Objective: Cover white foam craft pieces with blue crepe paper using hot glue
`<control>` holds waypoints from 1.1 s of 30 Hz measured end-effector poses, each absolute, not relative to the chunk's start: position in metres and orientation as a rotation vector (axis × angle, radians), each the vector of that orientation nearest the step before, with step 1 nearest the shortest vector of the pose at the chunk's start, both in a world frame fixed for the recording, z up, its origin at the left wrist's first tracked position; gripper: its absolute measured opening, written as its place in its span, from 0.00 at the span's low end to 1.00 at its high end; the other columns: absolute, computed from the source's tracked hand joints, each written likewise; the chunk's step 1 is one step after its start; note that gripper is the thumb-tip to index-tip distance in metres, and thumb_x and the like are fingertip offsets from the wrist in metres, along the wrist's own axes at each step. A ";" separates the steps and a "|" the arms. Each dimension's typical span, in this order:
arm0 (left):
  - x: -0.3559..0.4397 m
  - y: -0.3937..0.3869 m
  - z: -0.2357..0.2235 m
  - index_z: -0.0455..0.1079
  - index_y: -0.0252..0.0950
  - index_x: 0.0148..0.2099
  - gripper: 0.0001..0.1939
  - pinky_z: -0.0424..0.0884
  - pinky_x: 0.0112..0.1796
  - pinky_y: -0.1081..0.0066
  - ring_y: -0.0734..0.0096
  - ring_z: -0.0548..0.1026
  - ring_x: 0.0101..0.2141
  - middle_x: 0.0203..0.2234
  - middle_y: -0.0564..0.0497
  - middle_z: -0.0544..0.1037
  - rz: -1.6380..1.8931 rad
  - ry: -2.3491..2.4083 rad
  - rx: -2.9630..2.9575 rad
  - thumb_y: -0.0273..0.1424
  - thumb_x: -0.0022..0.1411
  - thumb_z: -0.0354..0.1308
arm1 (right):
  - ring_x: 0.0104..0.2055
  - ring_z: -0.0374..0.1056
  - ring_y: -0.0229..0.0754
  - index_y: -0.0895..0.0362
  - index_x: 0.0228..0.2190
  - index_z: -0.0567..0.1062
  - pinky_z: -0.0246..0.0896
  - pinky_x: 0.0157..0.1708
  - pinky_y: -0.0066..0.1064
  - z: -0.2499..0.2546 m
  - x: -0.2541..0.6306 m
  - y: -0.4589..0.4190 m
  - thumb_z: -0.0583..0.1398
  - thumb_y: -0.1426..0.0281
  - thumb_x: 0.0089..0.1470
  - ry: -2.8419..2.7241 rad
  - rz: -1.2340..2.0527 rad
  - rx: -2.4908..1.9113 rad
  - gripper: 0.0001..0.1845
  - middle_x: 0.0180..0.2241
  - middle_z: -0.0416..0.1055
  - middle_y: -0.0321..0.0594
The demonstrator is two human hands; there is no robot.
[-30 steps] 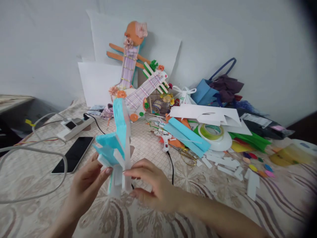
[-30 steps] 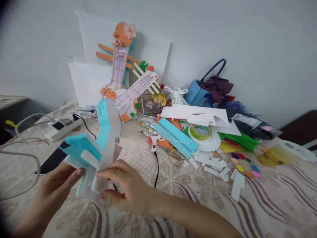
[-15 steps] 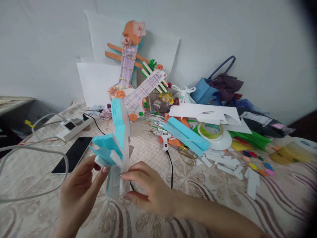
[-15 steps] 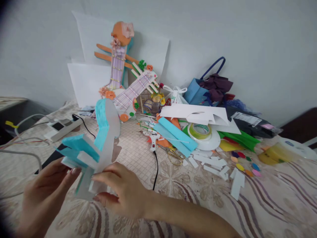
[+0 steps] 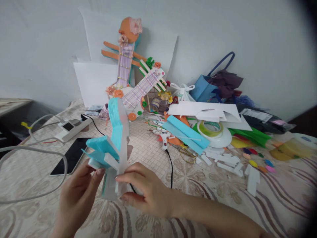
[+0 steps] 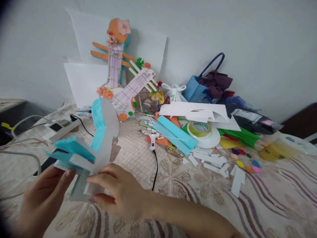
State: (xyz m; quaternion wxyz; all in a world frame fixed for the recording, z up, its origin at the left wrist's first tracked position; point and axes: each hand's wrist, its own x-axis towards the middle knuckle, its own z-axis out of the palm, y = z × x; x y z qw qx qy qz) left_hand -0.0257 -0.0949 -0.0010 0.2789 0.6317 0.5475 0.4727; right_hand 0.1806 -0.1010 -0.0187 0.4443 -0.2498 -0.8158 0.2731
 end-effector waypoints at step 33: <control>-0.017 -0.094 -0.013 0.74 0.39 0.39 0.08 0.73 0.39 0.75 0.71 0.77 0.33 0.30 0.53 0.79 1.507 1.290 1.587 0.37 0.59 0.64 | 0.34 0.64 0.36 0.54 0.42 0.77 0.63 0.32 0.29 0.006 0.166 -0.066 0.60 0.69 0.61 -1.739 0.933 -0.683 0.08 0.34 0.65 0.36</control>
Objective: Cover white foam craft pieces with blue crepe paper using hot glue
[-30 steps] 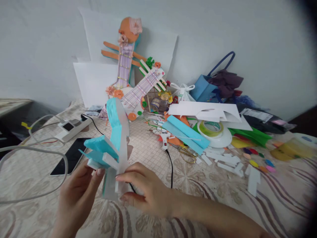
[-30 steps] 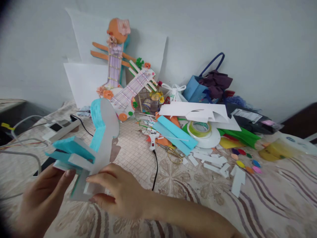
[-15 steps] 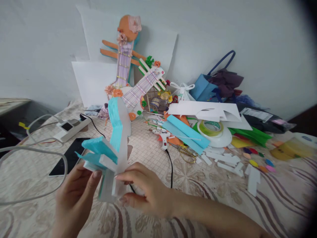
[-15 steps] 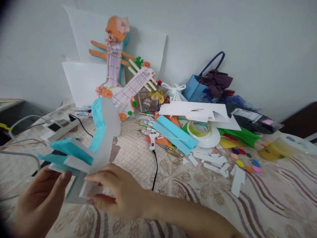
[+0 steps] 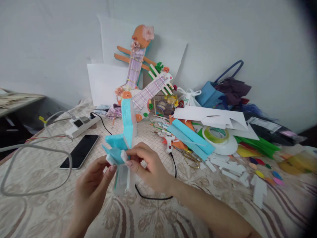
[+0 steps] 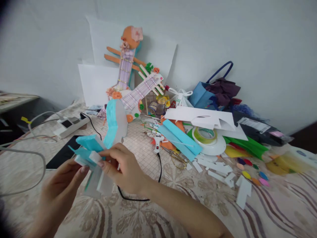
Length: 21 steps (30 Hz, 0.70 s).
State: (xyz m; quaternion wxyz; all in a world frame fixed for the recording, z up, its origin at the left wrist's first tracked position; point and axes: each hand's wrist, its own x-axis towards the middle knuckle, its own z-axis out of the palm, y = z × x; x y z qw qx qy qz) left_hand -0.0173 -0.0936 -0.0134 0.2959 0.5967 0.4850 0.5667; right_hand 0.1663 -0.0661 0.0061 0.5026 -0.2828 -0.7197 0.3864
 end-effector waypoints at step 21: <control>-0.005 -0.093 -0.007 0.75 0.40 0.42 0.09 0.72 0.39 0.73 0.71 0.75 0.34 0.32 0.52 0.78 1.616 1.249 1.522 0.33 0.58 0.65 | 0.32 0.66 0.37 0.55 0.35 0.78 0.62 0.31 0.30 0.003 0.167 -0.068 0.62 0.66 0.58 -1.608 0.910 -0.731 0.06 0.30 0.67 0.35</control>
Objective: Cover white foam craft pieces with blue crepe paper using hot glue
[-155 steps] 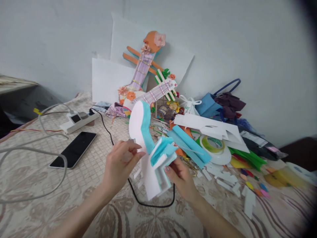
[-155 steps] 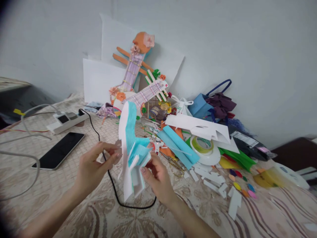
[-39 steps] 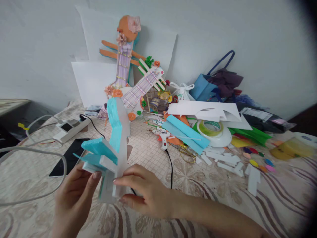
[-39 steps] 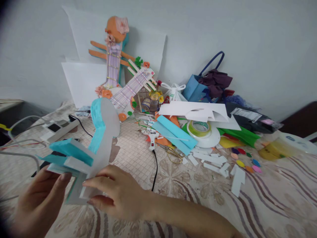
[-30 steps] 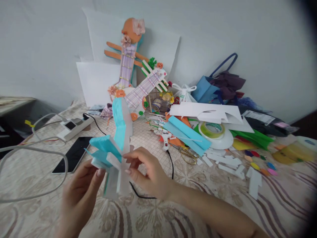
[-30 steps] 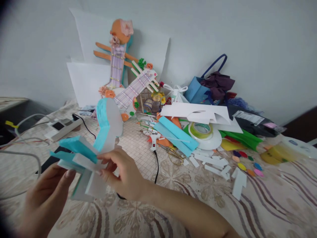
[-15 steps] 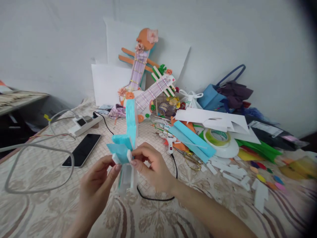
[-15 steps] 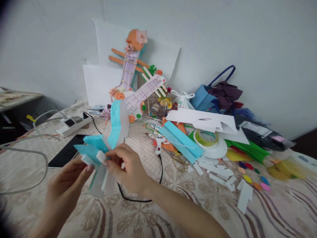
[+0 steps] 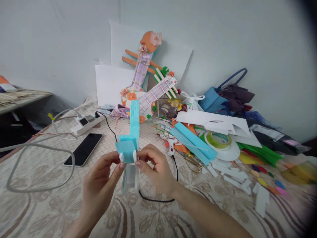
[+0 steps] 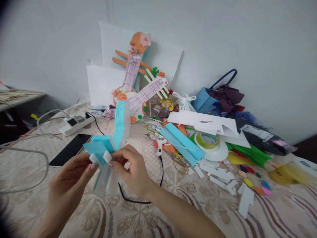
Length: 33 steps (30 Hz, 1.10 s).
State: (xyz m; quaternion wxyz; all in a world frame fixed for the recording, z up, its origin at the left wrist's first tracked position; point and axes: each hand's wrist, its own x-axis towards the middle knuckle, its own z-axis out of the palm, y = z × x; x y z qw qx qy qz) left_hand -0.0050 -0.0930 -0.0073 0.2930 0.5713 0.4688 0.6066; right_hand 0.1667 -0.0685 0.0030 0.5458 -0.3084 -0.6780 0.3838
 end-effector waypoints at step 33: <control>0.000 -0.091 -0.005 0.75 0.40 0.41 0.07 0.72 0.37 0.73 0.71 0.76 0.33 0.31 0.53 0.78 1.640 1.234 1.557 0.31 0.58 0.64 | 0.28 0.62 0.35 0.55 0.28 0.73 0.60 0.28 0.28 0.005 0.166 -0.065 0.66 0.59 0.55 -1.591 0.895 -0.730 0.13 0.27 0.65 0.32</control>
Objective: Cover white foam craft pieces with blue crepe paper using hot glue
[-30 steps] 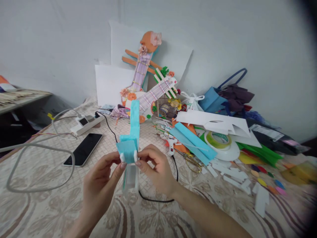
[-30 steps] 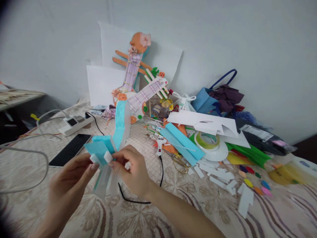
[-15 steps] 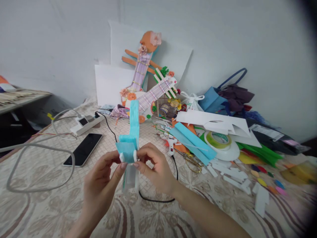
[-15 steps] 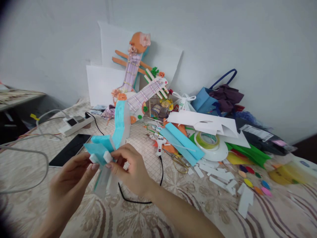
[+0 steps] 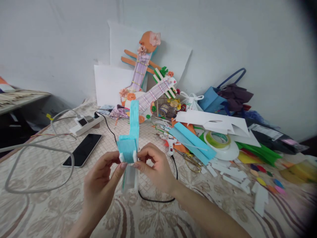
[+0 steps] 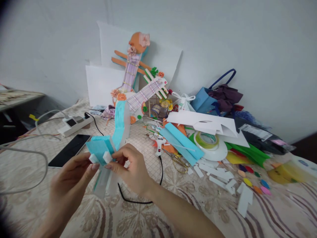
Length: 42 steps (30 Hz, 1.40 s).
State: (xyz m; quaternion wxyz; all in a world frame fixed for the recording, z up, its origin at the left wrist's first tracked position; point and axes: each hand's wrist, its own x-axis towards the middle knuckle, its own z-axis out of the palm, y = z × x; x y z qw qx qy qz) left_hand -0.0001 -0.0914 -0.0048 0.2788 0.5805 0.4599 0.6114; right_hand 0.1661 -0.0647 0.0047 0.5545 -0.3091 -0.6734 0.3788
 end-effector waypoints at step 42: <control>0.011 -0.084 -0.007 0.74 0.42 0.43 0.09 0.70 0.35 0.78 0.75 0.74 0.33 0.31 0.54 0.76 1.582 1.014 1.778 0.25 0.62 0.60 | 0.29 0.64 0.36 0.56 0.27 0.73 0.63 0.28 0.28 0.006 0.187 -0.074 0.66 0.61 0.56 -1.662 0.713 -0.747 0.12 0.27 0.67 0.35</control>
